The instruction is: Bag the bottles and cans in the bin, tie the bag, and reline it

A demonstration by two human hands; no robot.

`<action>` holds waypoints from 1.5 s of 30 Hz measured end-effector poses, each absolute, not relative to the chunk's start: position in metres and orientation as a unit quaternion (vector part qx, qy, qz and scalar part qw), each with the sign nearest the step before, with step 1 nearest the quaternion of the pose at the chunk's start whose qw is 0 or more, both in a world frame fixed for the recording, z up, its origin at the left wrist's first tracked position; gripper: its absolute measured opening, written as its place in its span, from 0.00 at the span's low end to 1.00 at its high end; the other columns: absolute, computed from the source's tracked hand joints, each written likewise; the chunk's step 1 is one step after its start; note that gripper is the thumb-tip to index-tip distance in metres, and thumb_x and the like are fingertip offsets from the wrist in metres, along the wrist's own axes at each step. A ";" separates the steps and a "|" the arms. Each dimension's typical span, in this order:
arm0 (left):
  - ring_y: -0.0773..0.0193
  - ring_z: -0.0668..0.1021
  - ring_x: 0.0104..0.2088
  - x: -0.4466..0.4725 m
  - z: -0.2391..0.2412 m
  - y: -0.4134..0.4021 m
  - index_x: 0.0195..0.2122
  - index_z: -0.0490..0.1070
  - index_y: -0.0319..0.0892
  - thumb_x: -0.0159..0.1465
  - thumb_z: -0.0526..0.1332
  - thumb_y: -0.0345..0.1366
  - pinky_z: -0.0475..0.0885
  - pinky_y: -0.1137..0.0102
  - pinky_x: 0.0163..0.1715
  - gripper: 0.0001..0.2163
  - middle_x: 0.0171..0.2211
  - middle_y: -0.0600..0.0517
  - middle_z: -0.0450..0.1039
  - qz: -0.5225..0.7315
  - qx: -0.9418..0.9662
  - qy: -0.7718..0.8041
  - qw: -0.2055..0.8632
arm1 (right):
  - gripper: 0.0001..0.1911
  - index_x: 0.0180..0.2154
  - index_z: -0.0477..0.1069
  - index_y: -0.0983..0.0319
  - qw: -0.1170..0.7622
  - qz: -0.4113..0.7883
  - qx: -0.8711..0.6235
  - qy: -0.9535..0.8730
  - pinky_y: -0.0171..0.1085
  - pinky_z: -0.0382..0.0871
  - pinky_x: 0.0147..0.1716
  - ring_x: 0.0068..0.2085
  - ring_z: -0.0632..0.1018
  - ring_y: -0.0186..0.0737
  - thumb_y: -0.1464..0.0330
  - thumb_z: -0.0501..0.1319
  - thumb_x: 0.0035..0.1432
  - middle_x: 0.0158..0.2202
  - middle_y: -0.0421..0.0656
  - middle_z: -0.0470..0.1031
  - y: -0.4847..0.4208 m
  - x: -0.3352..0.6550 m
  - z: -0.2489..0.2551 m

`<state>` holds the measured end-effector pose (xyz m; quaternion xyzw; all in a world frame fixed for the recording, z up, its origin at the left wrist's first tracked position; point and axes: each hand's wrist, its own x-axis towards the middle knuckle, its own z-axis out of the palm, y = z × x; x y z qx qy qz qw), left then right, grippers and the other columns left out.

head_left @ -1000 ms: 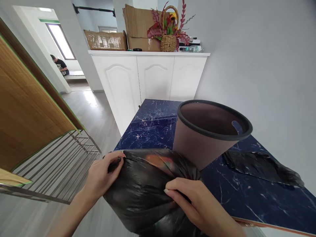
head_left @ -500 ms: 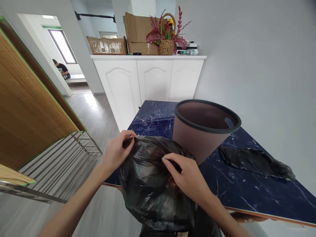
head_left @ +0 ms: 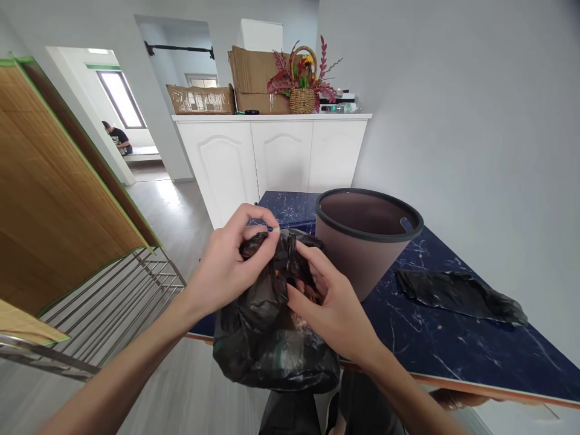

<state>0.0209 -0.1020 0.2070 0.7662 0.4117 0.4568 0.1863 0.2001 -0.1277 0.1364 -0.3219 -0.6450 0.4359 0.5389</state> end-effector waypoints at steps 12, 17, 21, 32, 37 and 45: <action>0.61 0.85 0.39 0.043 0.202 -0.106 0.51 0.67 0.48 0.76 0.55 0.35 0.75 0.67 0.40 0.06 0.40 0.54 0.83 0.340 0.870 0.324 0.153 | 0.07 0.40 0.75 0.58 0.600 0.287 -0.347 -0.661 0.43 0.73 0.40 0.41 0.79 0.47 0.70 0.61 0.59 0.39 0.44 0.80 -0.114 0.162 0.139; 0.57 0.83 0.49 0.039 0.186 -0.103 0.55 0.68 0.48 0.76 0.56 0.36 0.76 0.60 0.51 0.08 0.50 0.49 0.80 0.325 0.900 0.288 0.047 | 0.06 0.36 0.74 0.58 0.610 0.298 -0.348 -0.646 0.41 0.73 0.38 0.39 0.81 0.47 0.70 0.58 0.61 0.37 0.44 0.82 -0.109 0.162 0.127; 0.47 0.76 0.62 0.021 0.179 -0.101 0.66 0.58 0.51 0.64 0.74 0.42 0.72 0.51 0.62 0.34 0.62 0.41 0.71 0.425 0.863 0.272 0.041 | 0.08 0.38 0.75 0.59 0.613 0.336 -0.337 -0.631 0.40 0.75 0.39 0.39 0.80 0.45 0.71 0.58 0.58 0.37 0.42 0.82 -0.106 0.171 0.126; 0.47 0.79 0.47 -0.017 0.175 -0.081 0.39 0.77 0.46 0.65 0.64 0.38 0.76 0.51 0.52 0.04 0.39 0.48 0.79 0.270 0.878 0.388 0.071 | 0.08 0.40 0.79 0.58 0.551 0.464 -0.274 -0.637 0.39 0.74 0.42 0.38 0.77 0.41 0.62 0.64 0.65 0.34 0.39 0.78 -0.094 0.182 0.139; 0.46 0.78 0.49 -0.029 0.169 -0.080 0.35 0.76 0.45 0.63 0.56 0.31 0.74 0.51 0.55 0.08 0.40 0.46 0.79 0.315 0.853 0.405 0.095 | 0.10 0.39 0.74 0.57 0.549 0.526 -0.262 -0.595 0.34 0.68 0.36 0.33 0.69 0.34 0.58 0.64 0.70 0.30 0.36 0.65 -0.094 0.196 0.136; 0.46 0.81 0.52 -0.023 0.167 -0.086 0.42 0.79 0.45 0.71 0.62 0.54 0.76 0.55 0.58 0.17 0.41 0.47 0.83 0.535 0.657 0.475 0.235 | 0.13 0.37 0.67 0.55 0.630 0.570 -0.219 -0.480 0.36 0.66 0.32 0.30 0.58 0.35 0.55 0.65 0.70 0.31 0.34 0.52 -0.091 0.207 0.125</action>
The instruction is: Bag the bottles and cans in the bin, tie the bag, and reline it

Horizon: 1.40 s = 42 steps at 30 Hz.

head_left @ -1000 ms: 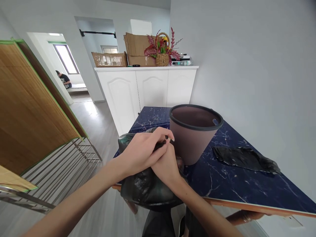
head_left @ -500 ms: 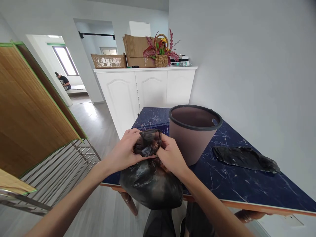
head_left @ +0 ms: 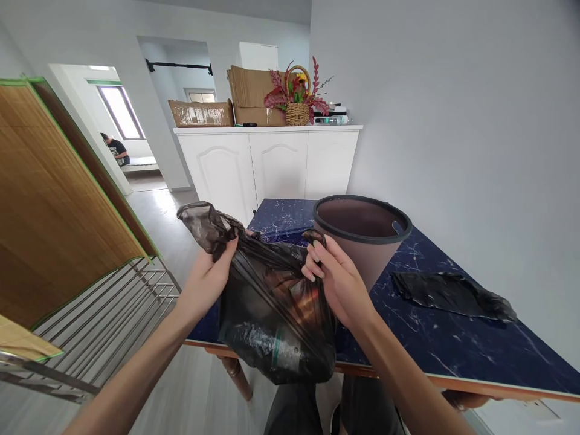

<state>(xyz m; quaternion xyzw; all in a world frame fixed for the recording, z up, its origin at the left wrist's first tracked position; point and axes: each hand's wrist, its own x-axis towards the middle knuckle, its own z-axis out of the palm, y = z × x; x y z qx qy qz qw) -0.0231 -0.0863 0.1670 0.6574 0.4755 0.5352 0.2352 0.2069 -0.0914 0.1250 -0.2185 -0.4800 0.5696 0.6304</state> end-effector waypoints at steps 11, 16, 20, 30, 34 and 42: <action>0.66 0.71 0.22 0.000 0.182 -0.101 0.39 0.71 0.46 0.75 0.61 0.46 0.81 0.60 0.42 0.11 0.20 0.61 0.58 0.662 0.551 0.300 0.410 | 0.06 0.46 0.74 0.51 0.661 0.537 -0.191 -0.489 0.52 0.74 0.62 0.27 0.61 0.31 0.58 0.63 0.72 0.30 0.32 0.58 -0.105 0.215 0.124; 0.70 0.53 0.21 0.003 0.179 -0.098 0.34 0.70 0.44 0.75 0.62 0.42 0.70 0.71 0.26 0.12 0.23 0.61 0.47 0.680 0.533 0.276 0.422 | 0.06 0.42 0.76 0.54 0.649 0.569 -0.148 -0.483 0.54 0.75 0.60 0.29 0.67 0.30 0.61 0.63 0.73 0.31 0.33 0.63 -0.111 0.224 0.123; 0.69 0.53 0.22 0.001 0.175 -0.096 0.33 0.69 0.44 0.73 0.64 0.43 0.60 0.72 0.21 0.13 0.24 0.60 0.47 0.700 0.530 0.282 0.387 | 0.07 0.48 0.75 0.52 0.659 0.562 -0.160 -0.474 0.54 0.74 0.61 0.38 0.79 0.37 0.59 0.67 0.70 0.32 0.35 0.72 -0.118 0.232 0.111; 0.68 0.55 0.21 0.020 0.167 -0.097 0.31 0.67 0.46 0.70 0.67 0.51 0.52 0.67 0.21 0.18 0.23 0.59 0.52 0.738 0.546 0.342 0.198 | 0.12 0.52 0.80 0.53 0.637 0.454 -0.341 -0.521 0.42 0.82 0.47 0.46 0.86 0.45 0.59 0.68 0.70 0.47 0.45 0.86 -0.136 0.273 0.083; 0.67 0.58 0.21 0.028 0.167 -0.090 0.30 0.67 0.46 0.69 0.67 0.48 0.53 0.67 0.20 0.16 0.23 0.57 0.56 0.759 0.521 0.352 0.167 | 0.28 0.66 0.70 0.48 0.647 0.430 -0.315 -0.545 0.51 0.74 0.64 0.64 0.78 0.51 0.58 0.71 0.67 0.64 0.47 0.77 -0.146 0.271 0.069; 0.67 0.57 0.22 0.033 0.166 -0.088 0.31 0.66 0.46 0.70 0.67 0.48 0.53 0.67 0.22 0.16 0.23 0.57 0.54 0.751 0.524 0.360 0.181 | 0.53 0.74 0.58 0.48 0.536 0.387 -0.318 -0.680 0.61 0.45 0.77 0.78 0.54 0.57 0.51 0.78 0.54 0.78 0.44 0.54 -0.130 0.236 0.071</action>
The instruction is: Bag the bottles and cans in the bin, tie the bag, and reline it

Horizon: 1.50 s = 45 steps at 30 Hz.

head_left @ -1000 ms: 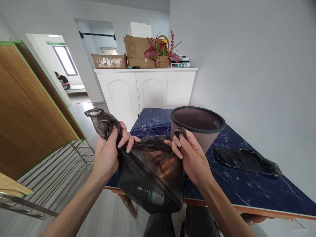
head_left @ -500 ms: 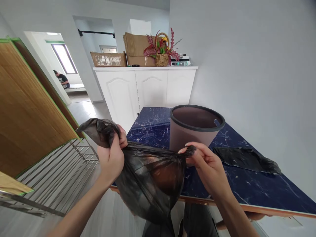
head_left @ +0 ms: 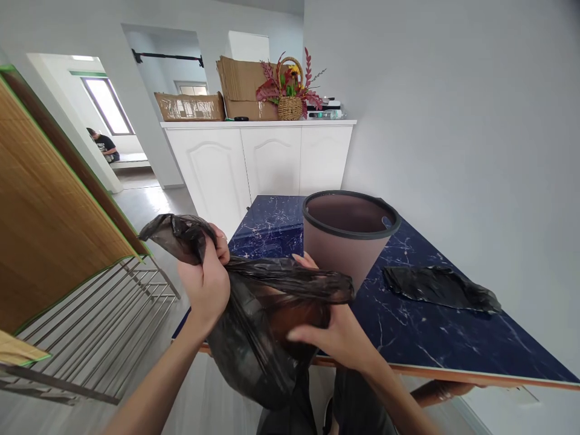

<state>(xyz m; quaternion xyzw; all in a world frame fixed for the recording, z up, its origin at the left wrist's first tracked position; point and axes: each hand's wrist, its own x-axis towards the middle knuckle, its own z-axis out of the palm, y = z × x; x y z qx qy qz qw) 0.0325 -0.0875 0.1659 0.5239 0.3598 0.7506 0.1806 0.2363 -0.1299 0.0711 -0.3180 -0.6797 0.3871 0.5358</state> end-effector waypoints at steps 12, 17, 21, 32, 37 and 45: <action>0.64 0.63 0.25 0.008 0.176 -0.101 0.37 0.68 0.45 0.78 0.53 0.47 0.61 0.67 0.28 0.15 0.24 0.58 0.58 0.516 0.697 0.460 0.194 | 0.21 0.33 0.75 0.55 0.632 0.637 -0.119 -0.425 0.46 0.76 0.55 0.39 0.82 0.41 0.48 0.61 0.72 0.27 0.38 0.75 -0.096 0.185 0.129; 0.62 0.70 0.29 -0.001 0.177 -0.107 0.37 0.70 0.44 0.77 0.51 0.47 0.66 0.66 0.32 0.17 0.27 0.54 0.68 0.407 0.751 0.491 0.173 | 0.26 0.29 0.67 0.57 0.599 0.666 -0.154 -0.417 0.32 0.60 0.22 0.20 0.52 0.29 0.43 0.67 0.64 0.22 0.29 0.51 -0.091 0.180 0.140; 0.59 0.76 0.33 0.001 0.179 -0.114 0.38 0.70 0.44 0.72 0.58 0.43 0.70 0.67 0.33 0.09 0.31 0.53 0.73 0.385 0.778 0.481 0.128 | 0.27 0.29 0.63 0.57 0.544 0.625 -0.261 -0.495 0.33 0.47 0.20 0.21 0.53 0.30 0.43 0.63 0.66 0.23 0.31 0.52 -0.083 0.173 0.141; 0.56 0.84 0.40 0.000 0.178 -0.117 0.40 0.81 0.46 0.67 0.70 0.44 0.80 0.66 0.42 0.08 0.38 0.51 0.83 0.457 0.740 0.471 0.149 | 0.08 0.38 0.73 0.57 0.446 0.416 -0.295 -0.735 0.41 0.66 0.40 0.40 0.76 0.46 0.69 0.56 0.69 0.38 0.42 0.79 -0.093 0.168 0.148; 0.61 0.79 0.29 0.000 0.177 -0.117 0.34 0.77 0.44 0.68 0.68 0.46 0.75 0.69 0.31 0.12 0.27 0.54 0.77 0.505 0.693 0.499 0.130 | 0.16 0.40 0.74 0.58 0.427 0.539 -0.172 -0.705 0.38 0.62 0.36 0.32 0.67 0.36 0.56 0.56 0.75 0.32 0.37 0.67 -0.092 0.179 0.145; 0.62 0.72 0.30 -0.005 0.185 -0.115 0.36 0.70 0.45 0.77 0.54 0.50 0.70 0.68 0.34 0.17 0.28 0.55 0.69 0.460 0.725 0.485 0.166 | 0.21 0.41 0.72 0.58 0.528 0.672 -0.182 -0.485 0.33 0.46 0.20 0.21 0.52 0.28 0.47 0.66 0.66 0.25 0.29 0.51 -0.083 0.168 0.138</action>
